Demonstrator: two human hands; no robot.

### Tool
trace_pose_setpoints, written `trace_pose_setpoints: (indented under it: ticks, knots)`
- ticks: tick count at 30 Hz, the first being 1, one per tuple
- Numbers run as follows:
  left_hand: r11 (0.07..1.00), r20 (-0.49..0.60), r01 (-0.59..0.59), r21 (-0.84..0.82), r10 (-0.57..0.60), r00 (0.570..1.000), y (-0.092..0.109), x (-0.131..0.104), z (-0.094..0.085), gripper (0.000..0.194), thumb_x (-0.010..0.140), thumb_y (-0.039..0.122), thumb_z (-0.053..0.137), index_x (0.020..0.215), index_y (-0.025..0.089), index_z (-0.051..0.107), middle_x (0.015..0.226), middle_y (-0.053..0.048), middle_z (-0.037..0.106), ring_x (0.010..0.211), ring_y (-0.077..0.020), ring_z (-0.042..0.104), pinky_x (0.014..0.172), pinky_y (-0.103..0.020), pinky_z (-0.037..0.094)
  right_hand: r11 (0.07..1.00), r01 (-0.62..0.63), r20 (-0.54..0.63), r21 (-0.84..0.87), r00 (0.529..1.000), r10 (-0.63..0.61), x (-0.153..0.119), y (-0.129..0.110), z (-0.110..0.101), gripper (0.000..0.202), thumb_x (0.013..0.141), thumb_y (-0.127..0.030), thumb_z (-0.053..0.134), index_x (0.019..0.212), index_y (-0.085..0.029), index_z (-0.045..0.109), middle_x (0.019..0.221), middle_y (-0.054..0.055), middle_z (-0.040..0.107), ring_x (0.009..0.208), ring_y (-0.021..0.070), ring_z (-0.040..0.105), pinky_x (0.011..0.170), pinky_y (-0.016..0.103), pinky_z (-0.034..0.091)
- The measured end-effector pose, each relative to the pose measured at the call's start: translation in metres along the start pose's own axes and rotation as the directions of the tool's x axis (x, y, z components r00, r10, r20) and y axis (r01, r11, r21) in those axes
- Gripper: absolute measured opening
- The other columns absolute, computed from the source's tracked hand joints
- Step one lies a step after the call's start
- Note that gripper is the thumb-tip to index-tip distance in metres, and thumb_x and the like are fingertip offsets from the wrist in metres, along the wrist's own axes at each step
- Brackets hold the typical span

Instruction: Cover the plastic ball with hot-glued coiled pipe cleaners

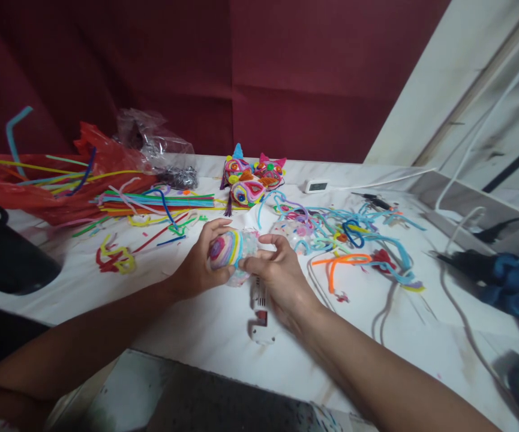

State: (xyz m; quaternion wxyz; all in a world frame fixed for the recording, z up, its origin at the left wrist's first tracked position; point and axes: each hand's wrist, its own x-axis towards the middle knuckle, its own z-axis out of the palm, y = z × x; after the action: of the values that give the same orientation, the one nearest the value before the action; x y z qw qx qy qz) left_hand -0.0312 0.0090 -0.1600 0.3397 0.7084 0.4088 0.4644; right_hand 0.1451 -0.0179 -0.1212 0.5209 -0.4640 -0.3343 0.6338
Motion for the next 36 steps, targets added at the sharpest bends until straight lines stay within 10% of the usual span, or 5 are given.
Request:
trace_pose_setpoints:
  ticks: [36]
  knots:
    - [0.995,0.052,-0.100,0.021,0.099,0.994,-0.015,0.002,-0.003,0.092,0.070,0.031,0.082,0.151,0.021,0.038,0.146,-0.023,0.061,0.135,-0.0368,0.065,0.114,-0.051,0.055,0.999,0.018,0.070,0.032,0.997,-0.020,0.000,0.005,-0.005,0.087,0.039,-0.016,0.093,0.109,-0.026,0.043,0.053,-0.009,0.069,0.049,0.0155,0.063,0.054,0.023,0.050]
